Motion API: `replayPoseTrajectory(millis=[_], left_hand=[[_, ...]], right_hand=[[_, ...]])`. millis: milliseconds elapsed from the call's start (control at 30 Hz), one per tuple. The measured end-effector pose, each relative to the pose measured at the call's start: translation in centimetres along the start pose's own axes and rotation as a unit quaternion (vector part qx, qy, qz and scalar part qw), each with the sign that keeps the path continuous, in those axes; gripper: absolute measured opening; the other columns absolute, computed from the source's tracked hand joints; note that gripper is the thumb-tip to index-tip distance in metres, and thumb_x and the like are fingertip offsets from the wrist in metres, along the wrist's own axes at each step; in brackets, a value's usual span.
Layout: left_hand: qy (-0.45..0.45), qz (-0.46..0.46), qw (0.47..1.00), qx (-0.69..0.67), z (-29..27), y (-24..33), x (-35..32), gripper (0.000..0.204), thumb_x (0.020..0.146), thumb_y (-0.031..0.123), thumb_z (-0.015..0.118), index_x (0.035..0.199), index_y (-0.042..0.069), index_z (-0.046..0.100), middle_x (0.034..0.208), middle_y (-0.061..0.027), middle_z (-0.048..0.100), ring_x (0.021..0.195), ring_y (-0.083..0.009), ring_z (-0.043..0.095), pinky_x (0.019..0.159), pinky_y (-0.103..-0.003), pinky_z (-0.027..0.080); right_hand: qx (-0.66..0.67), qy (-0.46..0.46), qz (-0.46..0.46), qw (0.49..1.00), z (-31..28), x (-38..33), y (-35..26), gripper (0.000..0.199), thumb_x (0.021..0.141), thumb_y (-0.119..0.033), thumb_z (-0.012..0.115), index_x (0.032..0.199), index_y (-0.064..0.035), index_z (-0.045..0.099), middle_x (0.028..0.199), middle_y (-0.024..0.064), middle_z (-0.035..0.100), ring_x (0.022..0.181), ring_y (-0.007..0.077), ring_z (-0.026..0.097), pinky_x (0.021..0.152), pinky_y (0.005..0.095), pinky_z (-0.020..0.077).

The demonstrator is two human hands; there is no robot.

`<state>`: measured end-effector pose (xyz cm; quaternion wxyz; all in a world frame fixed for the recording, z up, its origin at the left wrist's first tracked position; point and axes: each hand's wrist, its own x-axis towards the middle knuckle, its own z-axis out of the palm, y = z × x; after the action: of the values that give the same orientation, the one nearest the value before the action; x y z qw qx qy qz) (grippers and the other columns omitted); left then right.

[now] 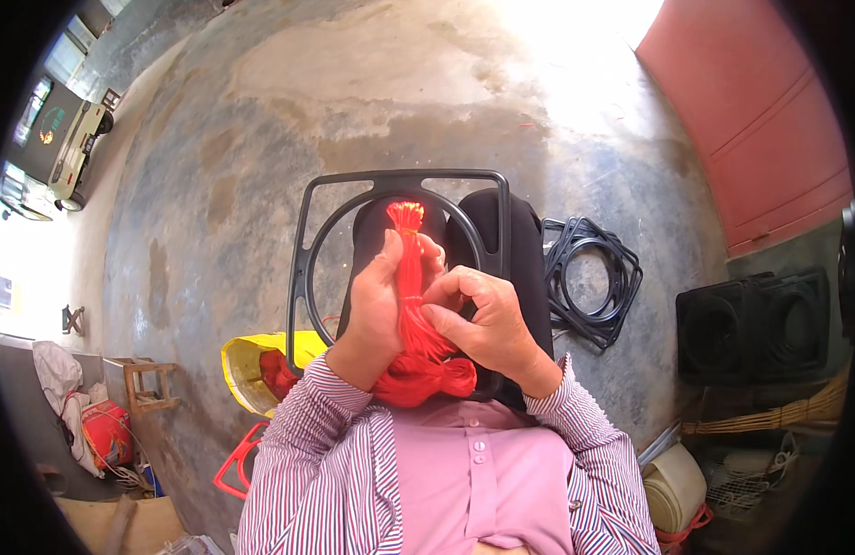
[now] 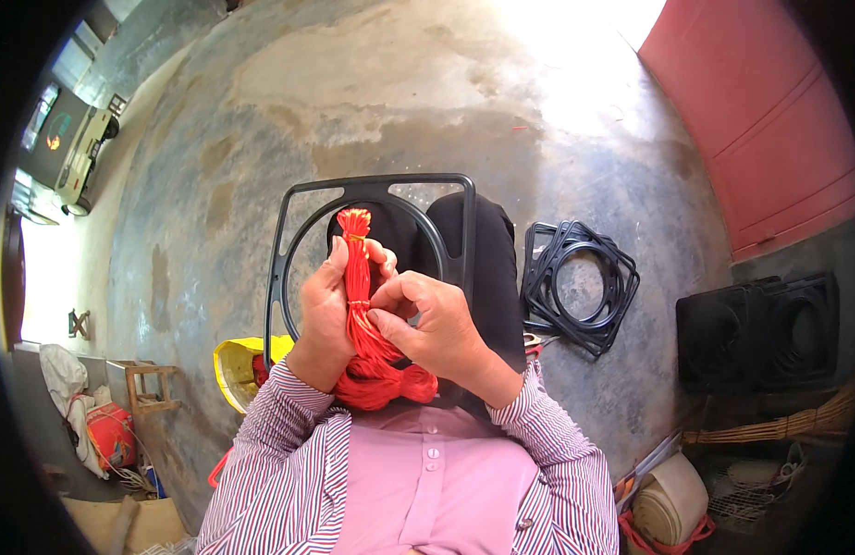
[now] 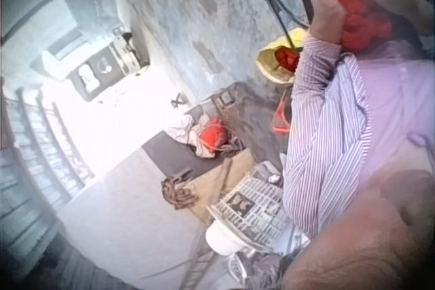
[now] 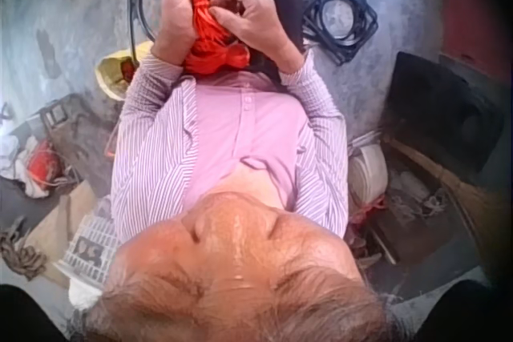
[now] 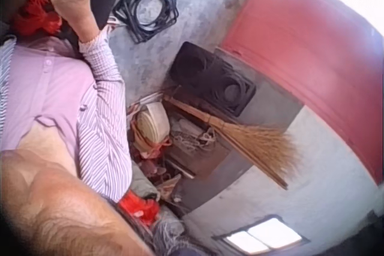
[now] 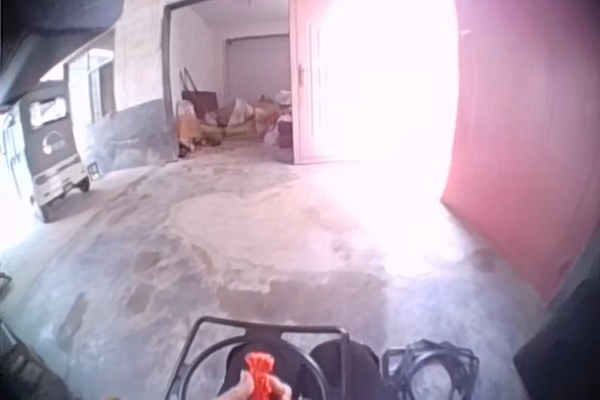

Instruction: Winding red plastic twine onto plastic frames.

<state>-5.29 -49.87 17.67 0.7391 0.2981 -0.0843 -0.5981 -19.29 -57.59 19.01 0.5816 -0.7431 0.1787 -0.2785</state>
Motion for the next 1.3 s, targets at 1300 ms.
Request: replayPoseTrajectory(millis=[1300], left_hand=[[0.037, 0.119, 0.981, 0.151, -0.9, 0.6, -1.0, 0.015, 0.097, 0.014, 0.060, 0.109, 0.006, 0.060, 0.100, -0.0042, 0.064, 0.092, -0.0119, 0.062, 0.082, -0.028, 0.051]], right_hand=[[0.130, -0.046, 0.169, 0.976, -0.2, 1.0, 1.7, 0.020, 0.082, -0.010, 0.074, 0.091, 0.0011, 0.061, 0.079, 0.0006, 0.063, 0.066, 0.0033, 0.058, 0.058, 0.0199, 0.0487]])
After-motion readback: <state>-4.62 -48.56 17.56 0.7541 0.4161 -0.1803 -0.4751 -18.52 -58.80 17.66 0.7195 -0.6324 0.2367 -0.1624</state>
